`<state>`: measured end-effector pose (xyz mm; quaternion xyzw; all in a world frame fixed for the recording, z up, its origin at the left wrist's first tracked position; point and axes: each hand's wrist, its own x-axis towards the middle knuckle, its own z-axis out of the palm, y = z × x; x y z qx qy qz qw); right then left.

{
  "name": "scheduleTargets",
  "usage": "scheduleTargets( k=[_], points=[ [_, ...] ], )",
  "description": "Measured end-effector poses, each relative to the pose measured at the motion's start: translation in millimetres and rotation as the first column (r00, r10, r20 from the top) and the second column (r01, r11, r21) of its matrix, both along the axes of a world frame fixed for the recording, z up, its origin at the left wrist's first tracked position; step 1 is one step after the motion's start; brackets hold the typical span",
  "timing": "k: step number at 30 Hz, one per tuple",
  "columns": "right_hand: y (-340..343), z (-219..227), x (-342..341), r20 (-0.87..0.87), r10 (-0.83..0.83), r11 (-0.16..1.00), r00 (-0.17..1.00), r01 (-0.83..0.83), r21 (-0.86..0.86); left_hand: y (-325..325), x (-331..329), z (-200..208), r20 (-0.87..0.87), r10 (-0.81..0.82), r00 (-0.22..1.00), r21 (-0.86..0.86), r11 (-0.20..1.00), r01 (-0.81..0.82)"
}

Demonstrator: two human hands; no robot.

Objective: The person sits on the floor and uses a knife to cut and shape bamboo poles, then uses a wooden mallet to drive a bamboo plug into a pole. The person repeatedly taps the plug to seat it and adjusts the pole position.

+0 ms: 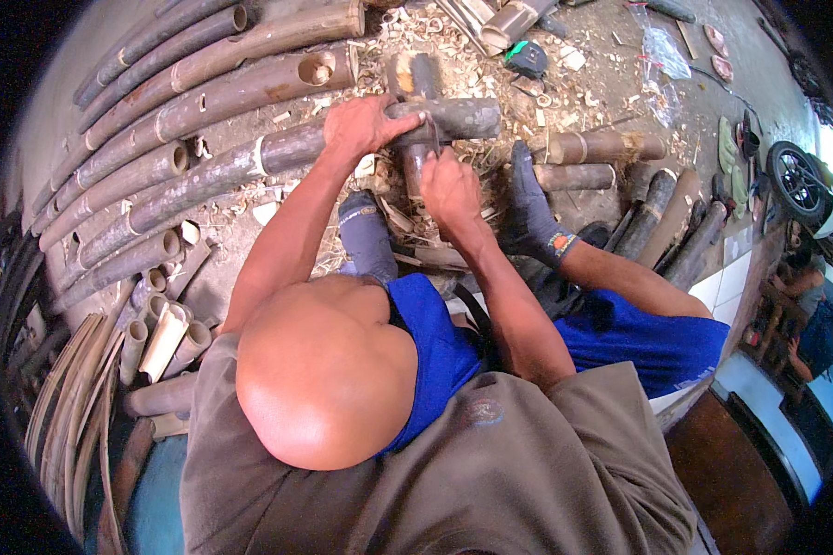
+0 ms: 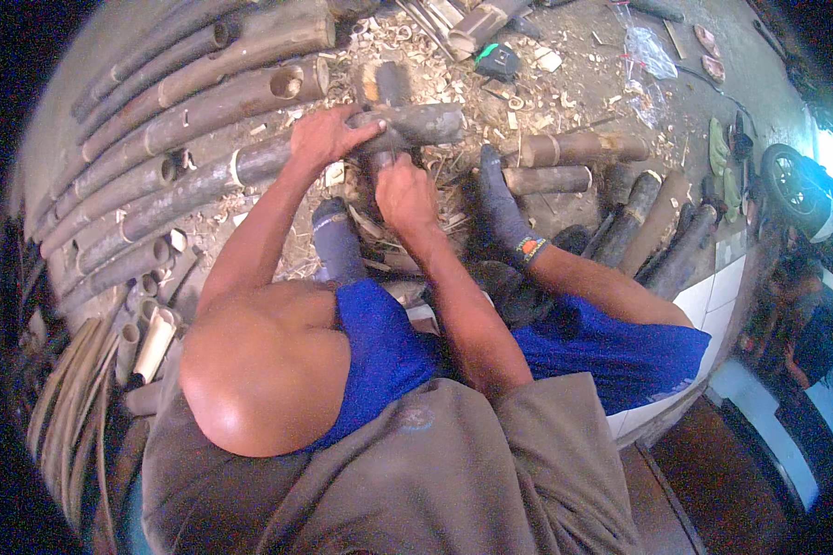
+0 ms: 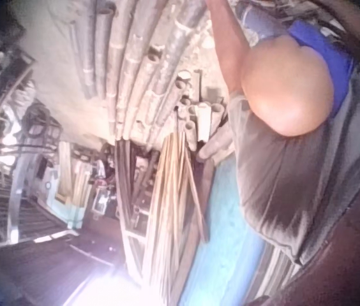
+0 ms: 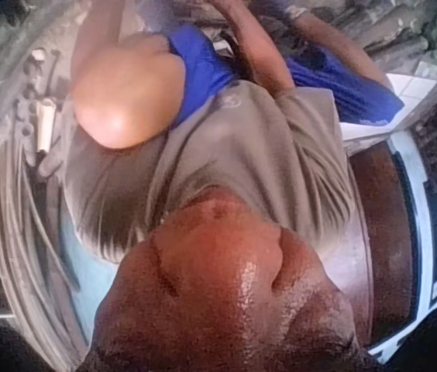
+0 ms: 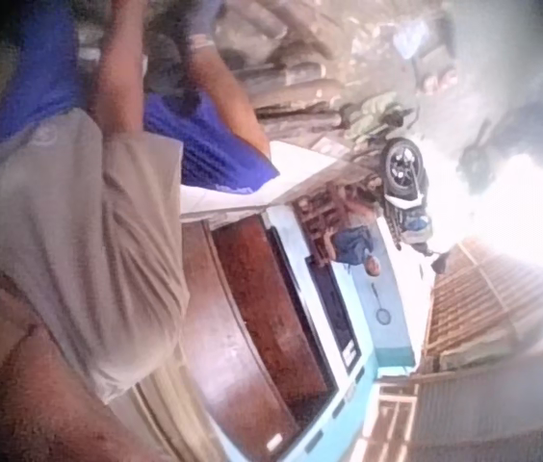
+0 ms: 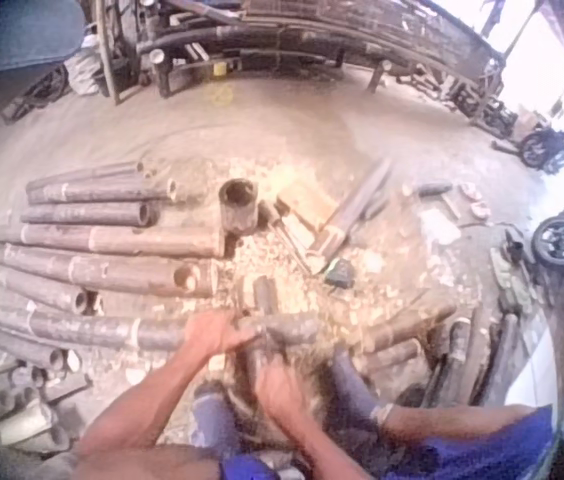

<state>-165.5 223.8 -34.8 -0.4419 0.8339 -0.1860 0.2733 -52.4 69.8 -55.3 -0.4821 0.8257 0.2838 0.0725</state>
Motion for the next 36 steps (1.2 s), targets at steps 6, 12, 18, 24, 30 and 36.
scheduleTargets(
  k=[6,12,18,24,30,36],
  points=[
    [102.5,-42.8,-13.0,0.000,0.064,0.996,0.998,-0.064,0.061,-5.3,2.8,-3.3,-0.031,-0.076,0.997,-0.087,0.994,0.073],
    [127.1,-78.2,-30.3,-0.181,0.128,0.967,0.975,-0.081,0.243,13.9,26.3,-9.8,-0.025,-0.258,0.966,-0.292,0.926,0.240],
    [95.9,-53.6,-25.8,-0.454,0.206,0.978,0.867,-0.203,0.056,16.1,29.8,-20.6,0.046,-0.190,0.981,-0.267,0.944,0.196],
    [41.6,-68.3,21.1,-0.374,0.160,0.980,0.914,-0.101,0.173,17.2,32.0,-19.3,0.016,-0.190,0.982,-0.272,0.944,0.187],
    [40.3,-59.4,1.2,-0.321,0.121,0.958,0.939,-0.025,0.287,21.0,18.1,-12.9,-0.016,-0.266,0.964,-0.295,0.922,0.250],
    [43.7,-56.7,2.3,-0.287,0.094,0.941,0.953,0.009,0.339,27.9,20.3,1.8,-0.035,-0.152,0.988,-0.110,0.983,0.148]
  ],
)
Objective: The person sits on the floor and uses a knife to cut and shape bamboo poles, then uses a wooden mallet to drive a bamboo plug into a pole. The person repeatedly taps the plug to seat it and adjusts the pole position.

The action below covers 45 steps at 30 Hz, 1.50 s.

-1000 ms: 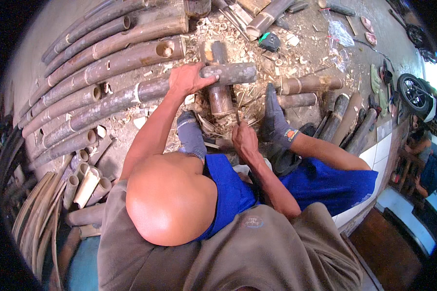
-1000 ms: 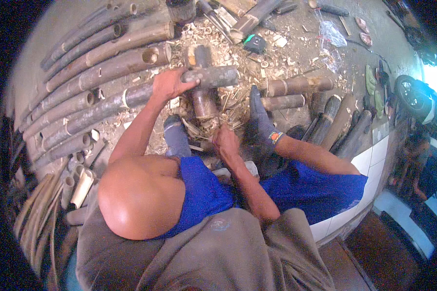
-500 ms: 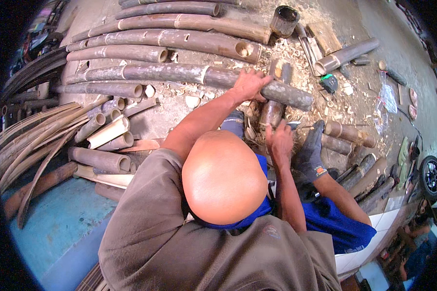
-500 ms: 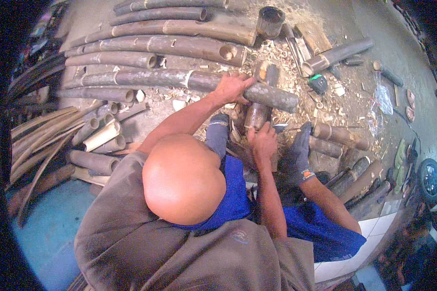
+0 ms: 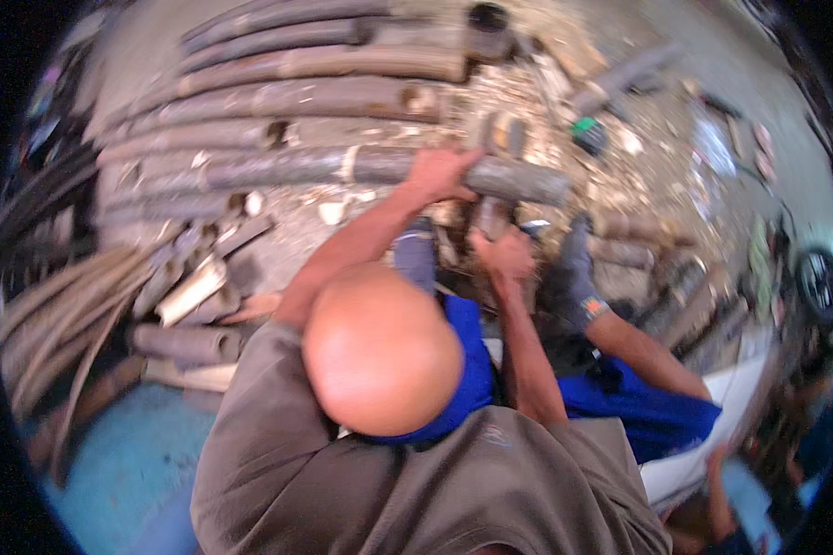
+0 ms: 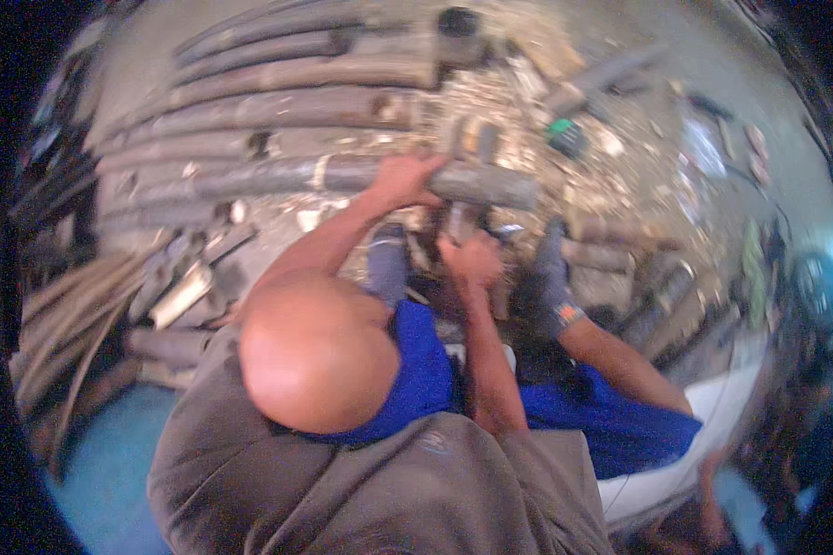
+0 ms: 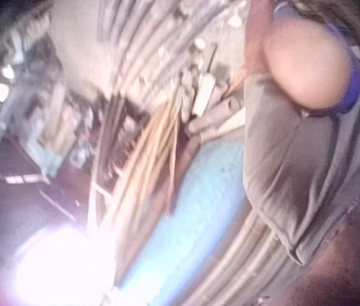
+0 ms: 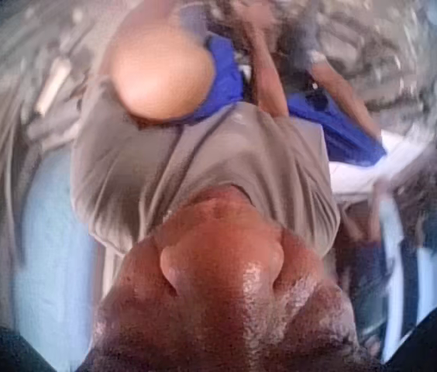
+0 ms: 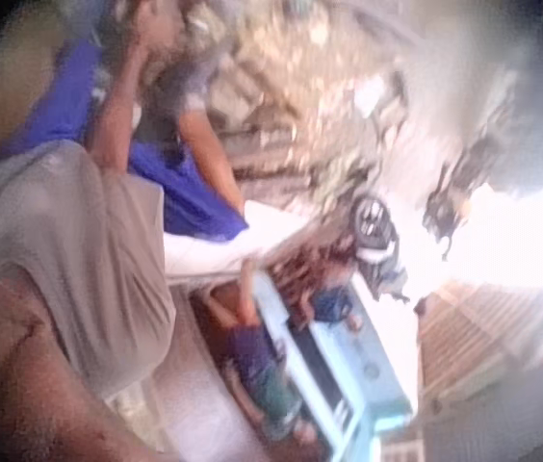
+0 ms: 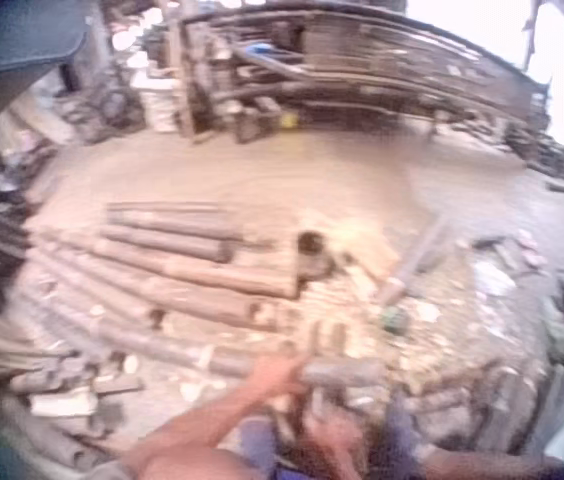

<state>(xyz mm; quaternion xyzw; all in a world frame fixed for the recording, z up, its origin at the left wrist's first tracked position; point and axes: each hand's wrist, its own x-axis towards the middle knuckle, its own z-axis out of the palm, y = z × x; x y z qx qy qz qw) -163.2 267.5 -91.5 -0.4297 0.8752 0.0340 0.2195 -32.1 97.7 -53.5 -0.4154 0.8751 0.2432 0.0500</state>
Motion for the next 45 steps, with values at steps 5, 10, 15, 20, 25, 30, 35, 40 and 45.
scheduleTargets(
  k=[5,10,15,20,25,30,35,40,45],
  points=[
    [-23.1,-9.1,-9.7,0.052,-0.118,0.990,0.992,0.121,-0.072,-16.0,-11.7,2.2,-0.007,-0.031,1.000,-0.093,0.995,0.030],
    [-16.0,-9.0,-18.7,0.008,-0.124,0.983,0.992,0.124,-0.136,-15.3,-9.8,-3.8,-0.034,-0.058,0.998,-0.102,0.993,0.054],
    [3.1,-6.7,-18.0,-0.036,-0.079,0.989,0.996,0.074,-0.127,-9.3,1.7,-13.3,-0.016,-0.042,0.999,-0.115,0.993,0.040],
    [5.0,-14.0,-25.2,0.080,-0.084,0.993,0.993,0.077,0.087,-6.8,-3.9,-15.6,-0.005,-0.080,0.997,-0.027,0.996,0.080],
    [21.0,2.8,-27.5,0.140,0.034,0.987,0.990,-0.055,0.151,10.5,-2.5,-13.1,0.034,-0.098,0.995,-0.042,0.994,0.099],
    [15.4,57.2,-61.5,0.180,0.094,0.982,0.979,-0.062,-0.176,8.6,-6.5,-13.8,0.043,-0.079,0.996,0.012,0.997,0.079],
    [44.0,205.5,-120.8,0.204,0.011,0.871,0.979,0.091,-0.482,20.4,-7.1,-4.9,0.073,-0.102,0.992,-0.184,0.976,0.113],
    [143.8,328.3,-167.2,0.283,-0.271,0.461,0.920,0.382,-0.801,38.0,28.3,-6.1,0.008,-0.122,0.993,-0.292,0.949,0.119],
    [235.3,319.8,-230.5,0.359,-0.392,-0.020,0.847,0.382,-0.924,62.4,96.5,6.8,-0.032,-0.113,0.993,-0.301,0.949,0.098]
  ],
)
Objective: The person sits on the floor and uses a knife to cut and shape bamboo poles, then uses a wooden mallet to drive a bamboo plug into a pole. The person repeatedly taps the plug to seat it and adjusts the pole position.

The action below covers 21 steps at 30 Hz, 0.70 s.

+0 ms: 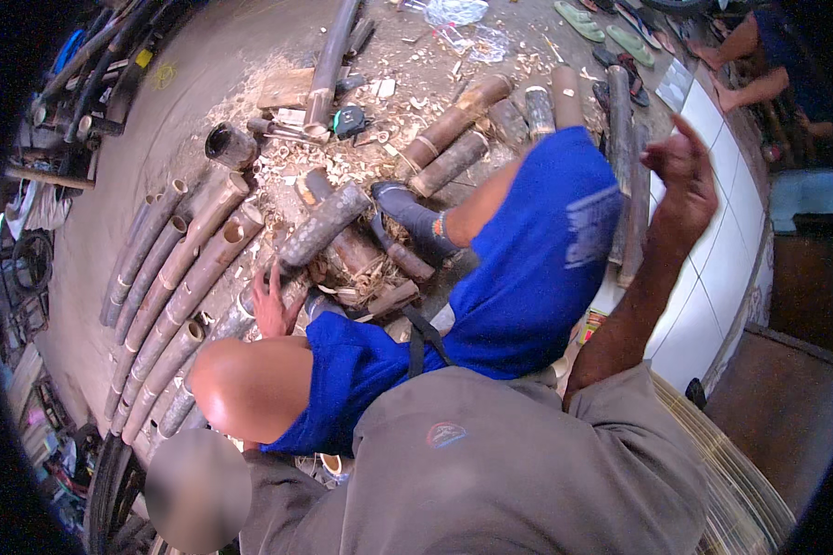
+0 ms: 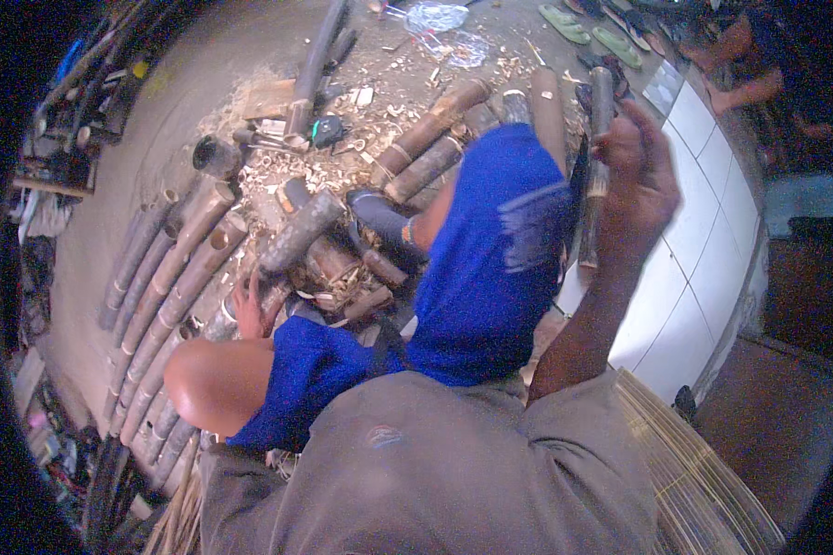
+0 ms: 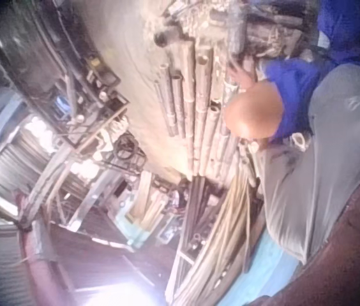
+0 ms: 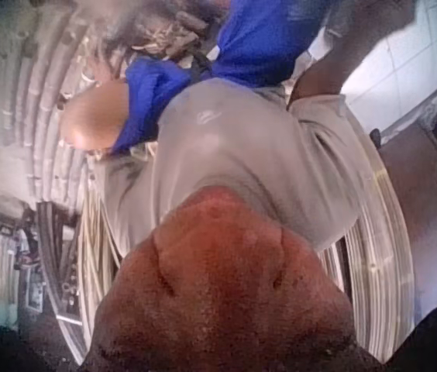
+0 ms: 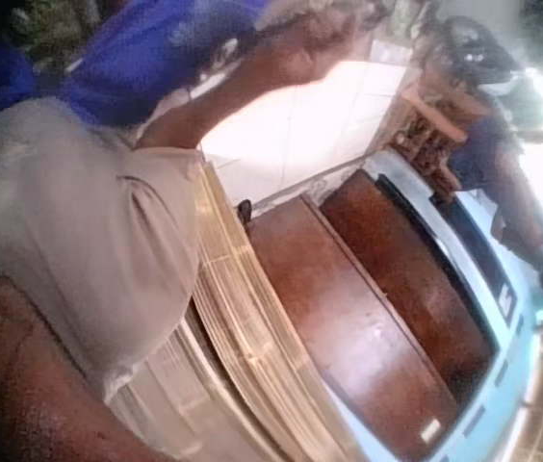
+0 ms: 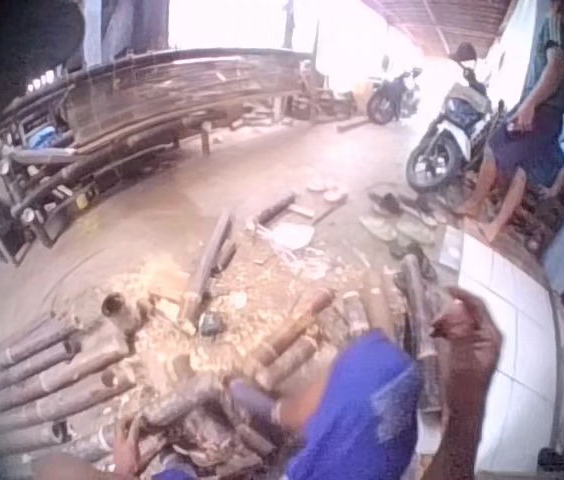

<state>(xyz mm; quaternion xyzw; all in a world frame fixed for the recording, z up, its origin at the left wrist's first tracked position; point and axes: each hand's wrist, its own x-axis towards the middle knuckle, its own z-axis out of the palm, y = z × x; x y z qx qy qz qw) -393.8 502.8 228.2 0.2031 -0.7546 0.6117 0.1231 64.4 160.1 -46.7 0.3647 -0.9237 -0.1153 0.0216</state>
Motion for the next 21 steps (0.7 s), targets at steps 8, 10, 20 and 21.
scheduleTargets(
  k=[8,10,20,21],
  points=[
    [-5.6,-282.1,9.7,0.399,0.142,0.508,0.906,-0.413,0.756,52.8,92.2,22.2,0.035,0.350,0.936,0.038,0.935,-0.351],
    [-18.1,-313.8,40.4,0.458,0.163,0.395,0.874,-0.483,0.782,85.3,130.4,29.2,0.073,0.498,0.864,0.095,0.859,-0.503],
    [-29.4,-342.0,69.9,0.536,0.167,0.233,0.828,-0.561,0.794,199.5,244.8,72.4,0.244,0.836,0.492,0.248,0.437,-0.865],
    [-23.1,-338.3,67.0,0.546,0.169,0.244,0.820,-0.572,0.783,201.9,246.2,78.8,0.239,0.845,0.478,0.254,0.421,-0.871]
  ],
)
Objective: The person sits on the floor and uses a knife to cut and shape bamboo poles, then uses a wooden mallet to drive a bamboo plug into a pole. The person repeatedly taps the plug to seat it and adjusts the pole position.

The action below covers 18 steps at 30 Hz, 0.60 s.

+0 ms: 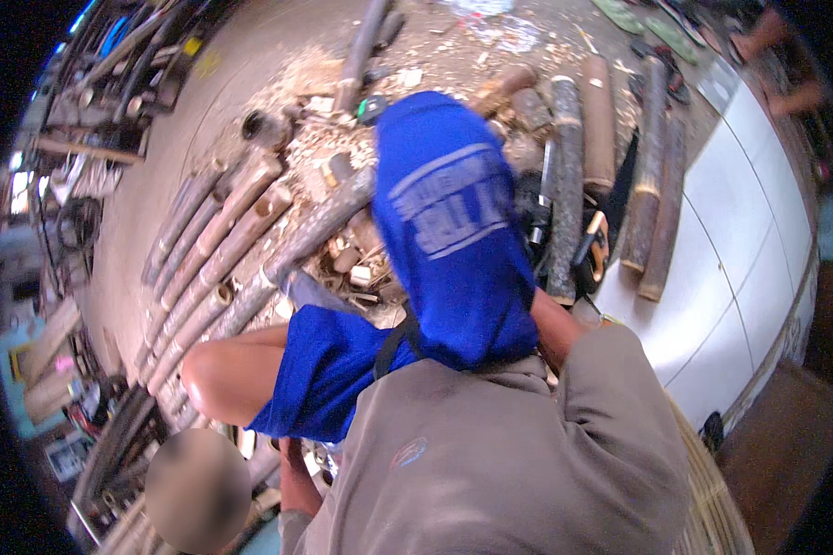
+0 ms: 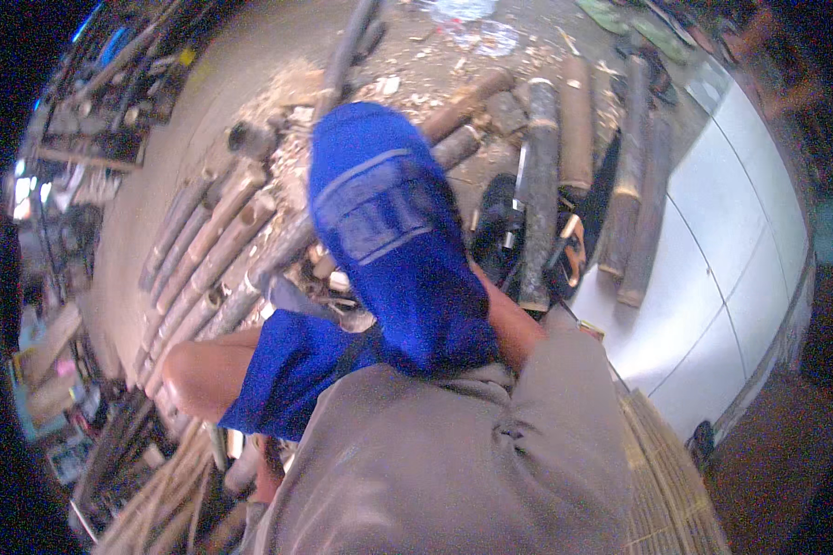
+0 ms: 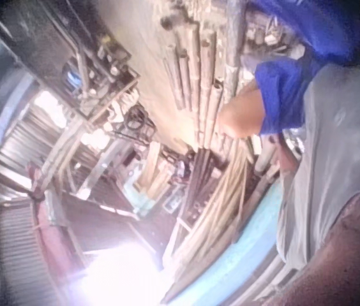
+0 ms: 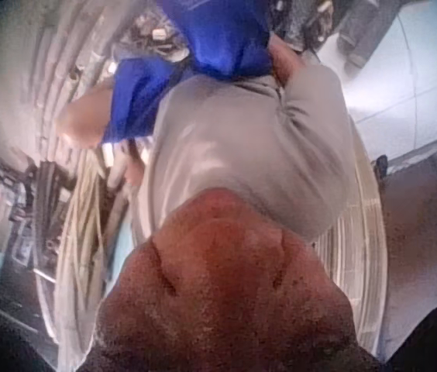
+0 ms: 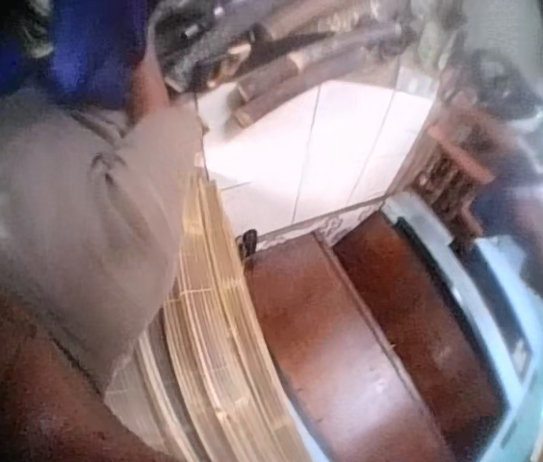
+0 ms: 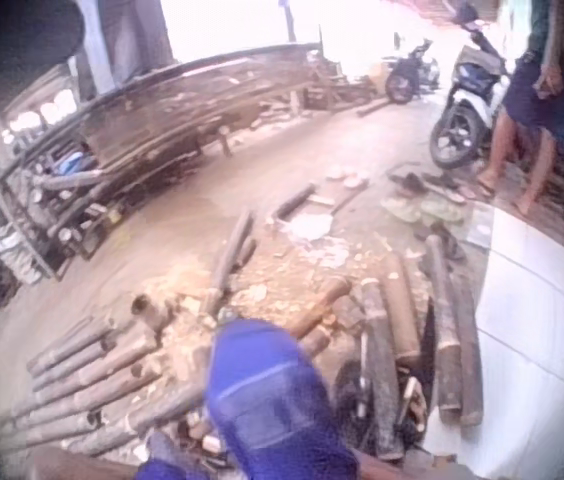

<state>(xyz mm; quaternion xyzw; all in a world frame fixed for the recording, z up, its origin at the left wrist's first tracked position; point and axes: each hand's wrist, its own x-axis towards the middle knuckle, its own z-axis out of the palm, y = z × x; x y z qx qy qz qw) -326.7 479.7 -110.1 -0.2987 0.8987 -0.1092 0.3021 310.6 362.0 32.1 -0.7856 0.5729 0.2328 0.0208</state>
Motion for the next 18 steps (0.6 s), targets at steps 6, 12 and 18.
scheduleTargets(
  k=[6,12,18],
  points=[
    [44.1,63.2,-53.3,0.097,-0.149,0.976,0.984,0.162,-0.144,-45.5,-15.9,34.3,-0.057,-0.045,0.997,-0.027,0.999,0.043],
    [52.4,234.9,-130.8,0.079,-0.401,0.764,0.913,0.381,-0.521,-149.1,-68.6,91.2,-0.072,-0.275,0.959,-0.085,0.959,0.269],
    [-33.4,343.8,-88.7,-0.299,-0.369,0.573,0.880,-0.038,-0.819,-280.5,-179.8,106.5,-0.034,-0.753,0.657,-0.200,0.650,0.733]
  ],
)
